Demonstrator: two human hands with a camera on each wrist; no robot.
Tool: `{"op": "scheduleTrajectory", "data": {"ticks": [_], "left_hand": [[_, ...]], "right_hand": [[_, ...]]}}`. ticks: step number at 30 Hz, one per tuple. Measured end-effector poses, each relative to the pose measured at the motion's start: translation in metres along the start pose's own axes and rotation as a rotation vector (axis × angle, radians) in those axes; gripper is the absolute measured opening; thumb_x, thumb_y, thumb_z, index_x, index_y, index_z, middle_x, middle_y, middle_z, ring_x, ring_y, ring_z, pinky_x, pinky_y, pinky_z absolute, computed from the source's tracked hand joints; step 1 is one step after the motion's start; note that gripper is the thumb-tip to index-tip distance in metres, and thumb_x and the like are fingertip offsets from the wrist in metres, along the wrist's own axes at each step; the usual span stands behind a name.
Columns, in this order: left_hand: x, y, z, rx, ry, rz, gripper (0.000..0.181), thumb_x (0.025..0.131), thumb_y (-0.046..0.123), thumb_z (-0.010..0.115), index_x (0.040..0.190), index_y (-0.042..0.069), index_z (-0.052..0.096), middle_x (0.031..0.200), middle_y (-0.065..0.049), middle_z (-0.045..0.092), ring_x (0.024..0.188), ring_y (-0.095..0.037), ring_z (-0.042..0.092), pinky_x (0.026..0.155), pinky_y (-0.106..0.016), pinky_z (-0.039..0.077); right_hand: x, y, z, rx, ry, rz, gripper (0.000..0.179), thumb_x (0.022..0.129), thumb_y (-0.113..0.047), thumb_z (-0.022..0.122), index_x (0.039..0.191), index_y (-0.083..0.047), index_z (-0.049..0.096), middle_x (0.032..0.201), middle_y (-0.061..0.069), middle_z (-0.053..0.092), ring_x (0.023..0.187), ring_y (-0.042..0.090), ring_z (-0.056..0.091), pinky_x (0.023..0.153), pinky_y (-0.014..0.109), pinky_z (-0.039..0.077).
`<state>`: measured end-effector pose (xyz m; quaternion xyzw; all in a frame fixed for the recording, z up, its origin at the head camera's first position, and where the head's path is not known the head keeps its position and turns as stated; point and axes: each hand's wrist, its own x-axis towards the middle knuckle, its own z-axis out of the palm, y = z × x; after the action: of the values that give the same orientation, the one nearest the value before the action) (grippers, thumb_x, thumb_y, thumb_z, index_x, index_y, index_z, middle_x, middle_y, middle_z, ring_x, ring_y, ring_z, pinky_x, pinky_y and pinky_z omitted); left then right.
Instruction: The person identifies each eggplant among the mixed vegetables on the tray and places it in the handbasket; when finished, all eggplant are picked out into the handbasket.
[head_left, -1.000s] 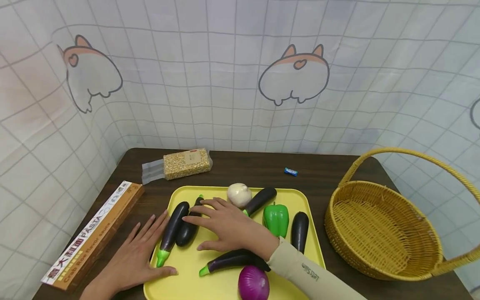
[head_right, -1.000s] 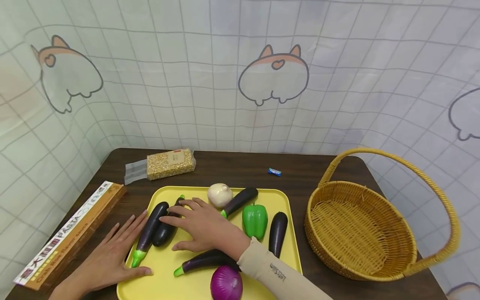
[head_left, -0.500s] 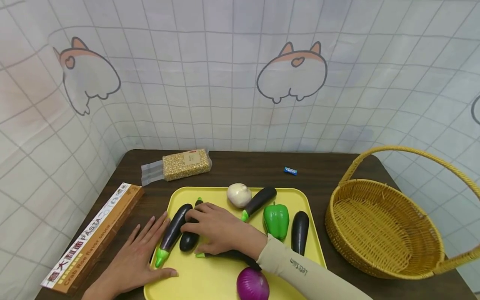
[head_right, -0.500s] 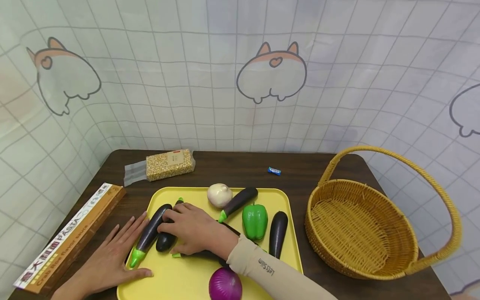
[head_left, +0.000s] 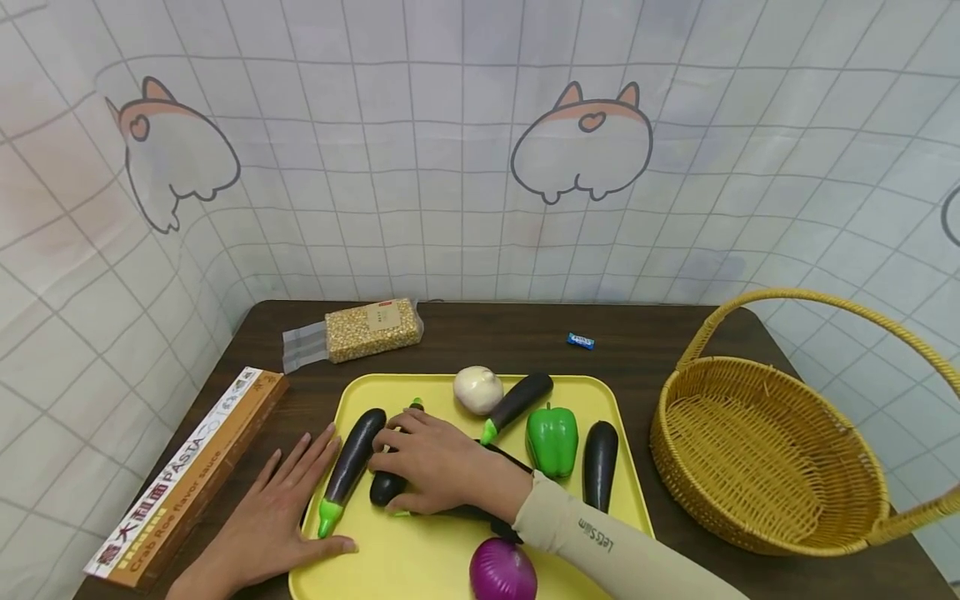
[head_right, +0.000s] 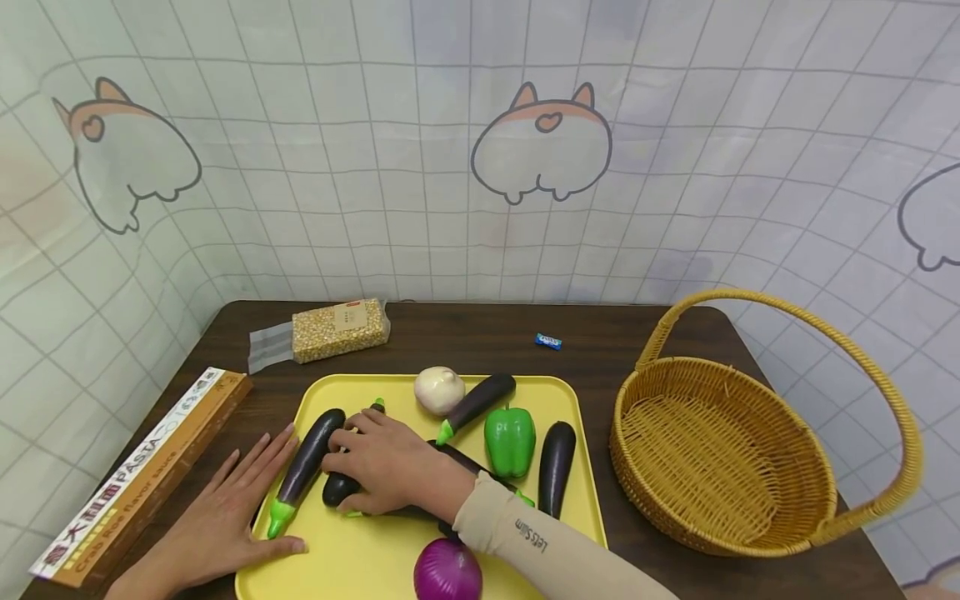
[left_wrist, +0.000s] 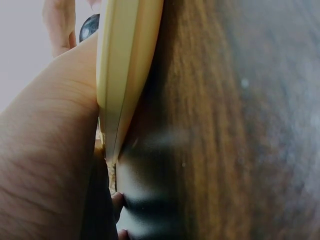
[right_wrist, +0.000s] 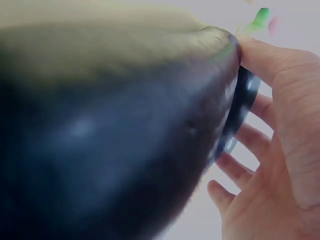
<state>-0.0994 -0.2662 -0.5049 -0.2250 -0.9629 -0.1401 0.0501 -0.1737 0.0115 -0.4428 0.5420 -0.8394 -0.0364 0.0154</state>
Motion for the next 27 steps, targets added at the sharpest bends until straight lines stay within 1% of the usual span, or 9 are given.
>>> {"op": "scheduleTrajectory", "data": {"ticks": [2,6,8,11,13,16,21,24,27], "left_hand": [[0.0,0.0,0.0,-0.004,0.004,0.0,0.126,0.076,0.083,0.074,0.171,0.018,0.021,0.176,-0.002,0.015,0.154,-0.045,0.026,0.115,-0.072,0.024],[-0.001,0.0,0.0,-0.012,0.014,0.003,0.127,0.076,0.081,0.076,0.172,0.018,0.02,0.176,-0.002,0.016,0.154,-0.044,0.026,0.116,-0.071,0.023],[-0.001,0.001,0.0,-0.01,0.014,0.002,0.127,0.076,0.081,0.075,0.172,0.018,0.02,0.176,-0.002,0.016,0.154,-0.044,0.026,0.116,-0.07,0.023],[-0.001,0.001,0.001,-0.011,0.011,-0.001,0.127,0.076,0.082,0.075,0.171,0.018,0.021,0.176,-0.002,0.016,0.155,-0.043,0.025,0.116,-0.07,0.022],[0.0,0.001,0.0,-0.015,0.005,-0.006,0.127,0.076,0.082,0.075,0.171,0.018,0.022,0.176,-0.002,0.016,0.155,-0.043,0.025,0.116,-0.07,0.022],[0.001,0.002,0.0,-0.018,-0.002,-0.007,0.126,0.076,0.083,0.074,0.171,0.018,0.022,0.176,-0.001,0.016,0.155,-0.043,0.025,0.116,-0.071,0.022],[-0.001,0.002,-0.001,-0.022,0.003,-0.011,0.126,0.076,0.082,0.075,0.171,0.018,0.022,0.176,-0.002,0.016,0.154,-0.045,0.025,0.116,-0.073,0.022],[-0.002,0.002,0.0,-0.022,0.002,-0.015,0.127,0.076,0.083,0.075,0.171,0.019,0.022,0.176,-0.002,0.015,0.154,-0.045,0.025,0.116,-0.073,0.021],[-0.001,0.001,0.002,-0.022,-0.005,-0.02,0.127,0.076,0.084,0.074,0.171,0.019,0.021,0.176,-0.002,0.014,0.155,-0.044,0.024,0.118,-0.071,0.018]], "right_hand": [[0.0,-0.001,0.0,0.008,-0.016,-0.003,0.053,0.101,-0.063,0.062,0.142,-0.03,0.063,0.139,-0.008,0.059,0.134,0.018,0.049,0.123,0.037,0.028],[0.0,-0.001,0.002,0.017,-0.038,-0.004,0.051,0.102,-0.065,0.058,0.138,-0.03,0.063,0.127,-0.009,0.061,0.123,0.016,0.054,0.119,0.034,0.033],[0.0,-0.002,0.003,0.028,-0.047,-0.004,0.05,0.102,-0.065,0.056,0.137,-0.031,0.063,0.123,-0.009,0.06,0.116,0.015,0.055,0.113,0.035,0.04],[0.0,-0.002,0.003,0.056,-0.065,0.004,0.049,0.103,-0.066,0.054,0.137,-0.032,0.064,0.122,-0.008,0.059,0.11,0.014,0.056,0.099,0.036,0.05],[0.0,-0.002,0.003,0.078,-0.077,0.016,0.05,0.103,-0.067,0.052,0.138,-0.033,0.063,0.124,-0.008,0.058,0.107,0.014,0.056,0.091,0.036,0.053],[0.0,-0.002,0.003,0.09,-0.078,0.032,0.054,0.103,-0.069,0.049,0.142,-0.034,0.061,0.127,-0.006,0.057,0.108,0.013,0.057,0.084,0.036,0.054],[0.002,-0.002,0.0,0.081,-0.032,0.019,0.055,0.104,-0.068,0.047,0.143,-0.031,0.062,0.125,-0.005,0.058,0.106,0.012,0.058,0.084,0.032,0.055],[0.001,-0.002,-0.005,0.087,-0.014,0.017,0.055,0.105,-0.067,0.045,0.142,-0.03,0.063,0.123,-0.005,0.059,0.105,0.012,0.058,0.088,0.031,0.055],[-0.002,-0.001,-0.01,0.097,-0.016,0.029,0.055,0.106,-0.067,0.044,0.142,-0.029,0.062,0.124,-0.007,0.062,0.107,0.012,0.06,0.092,0.031,0.054]]}}
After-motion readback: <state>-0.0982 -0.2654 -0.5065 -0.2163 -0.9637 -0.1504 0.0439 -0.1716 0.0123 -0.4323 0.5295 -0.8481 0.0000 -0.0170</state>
